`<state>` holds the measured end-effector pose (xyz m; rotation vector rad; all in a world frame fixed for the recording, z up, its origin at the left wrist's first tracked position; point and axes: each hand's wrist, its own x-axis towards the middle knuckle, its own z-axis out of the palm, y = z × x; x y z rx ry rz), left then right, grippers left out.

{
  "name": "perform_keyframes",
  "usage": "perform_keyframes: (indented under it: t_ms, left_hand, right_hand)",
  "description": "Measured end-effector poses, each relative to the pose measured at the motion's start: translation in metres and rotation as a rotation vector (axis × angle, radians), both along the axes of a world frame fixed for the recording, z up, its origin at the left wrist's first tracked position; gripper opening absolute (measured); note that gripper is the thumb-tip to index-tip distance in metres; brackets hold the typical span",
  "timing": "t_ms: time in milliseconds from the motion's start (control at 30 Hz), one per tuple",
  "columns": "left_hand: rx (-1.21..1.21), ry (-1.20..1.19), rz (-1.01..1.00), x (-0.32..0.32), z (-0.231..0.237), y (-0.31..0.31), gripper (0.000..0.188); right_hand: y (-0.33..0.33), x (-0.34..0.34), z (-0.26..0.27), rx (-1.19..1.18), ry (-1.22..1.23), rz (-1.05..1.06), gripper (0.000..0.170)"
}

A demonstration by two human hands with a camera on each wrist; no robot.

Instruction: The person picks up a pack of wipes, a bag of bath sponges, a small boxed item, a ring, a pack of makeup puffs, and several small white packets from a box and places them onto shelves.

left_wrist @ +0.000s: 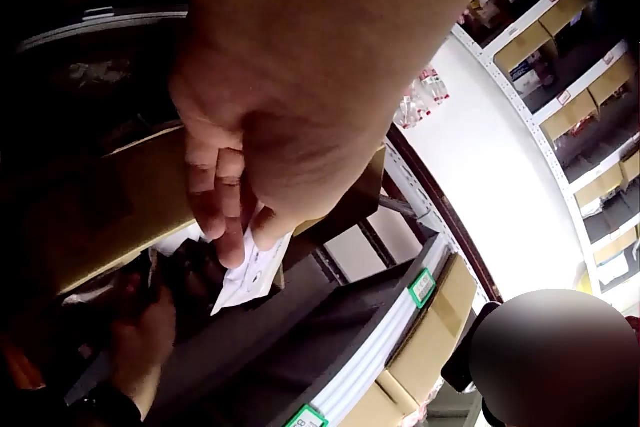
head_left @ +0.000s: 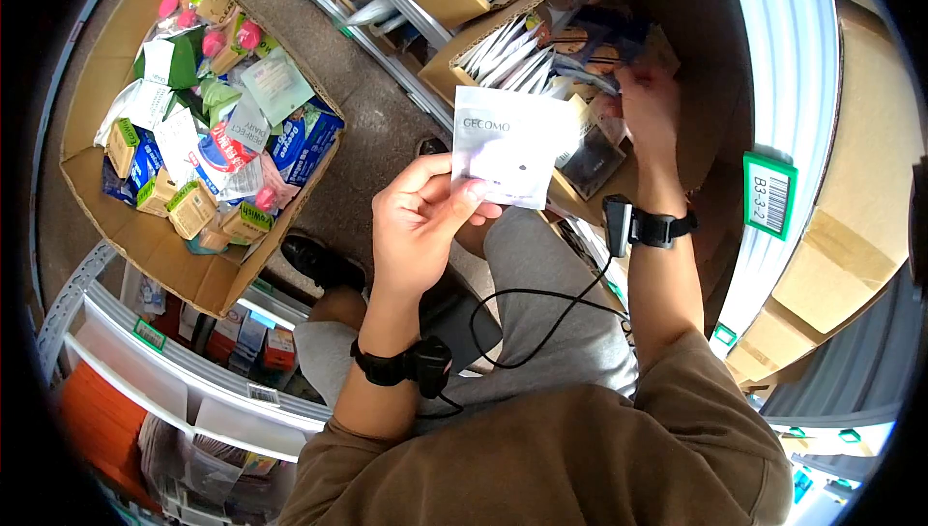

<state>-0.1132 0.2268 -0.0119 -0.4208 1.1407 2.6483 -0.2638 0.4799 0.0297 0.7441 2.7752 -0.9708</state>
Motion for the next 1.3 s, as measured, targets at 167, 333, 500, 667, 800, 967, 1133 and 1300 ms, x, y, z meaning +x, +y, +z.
perform_keyframes:
  t_ms: [167,333,500,667,800,967,1133,1300]
  left_hand:
    - [0.046,-0.016,-0.004,-0.001,0.006,0.0,0.022]
    - [0.014,0.011,-0.028,0.001,0.001,0.004,0.021]
    - [0.07,0.081,-0.061,0.002,0.002,0.011,0.018]
    - [0.015,0.085,-0.029,0.003,-0.004,0.013,0.021]
    - [0.034,0.065,-0.019,0.004,-0.004,0.012,0.022]
    - [0.064,0.06,0.0,0.005,-0.007,0.014,0.022]
    - [0.101,0.089,0.023,0.008,-0.01,0.011,0.018]
    - [0.107,-0.002,0.086,0.015,-0.015,-0.005,0.011]
  right_hand:
    - [0.01,0.013,-0.003,0.211,0.196,0.185,0.03]
    - [-0.058,0.066,0.061,-0.473,-0.088,0.346,0.035]
    - [-0.06,0.08,0.075,-0.467,-0.292,0.571,0.025]
    - [-0.013,0.048,0.077,-0.143,0.007,0.741,0.022]
    - [-0.019,0.029,0.06,-0.114,-0.107,0.76,0.02]
    - [-0.029,0.015,0.029,-0.012,-0.163,0.888,0.02]
    - [-0.04,0.015,0.008,0.306,-0.1,0.945,0.037]
    - [-0.071,0.042,0.047,0.388,0.083,0.703,0.031]
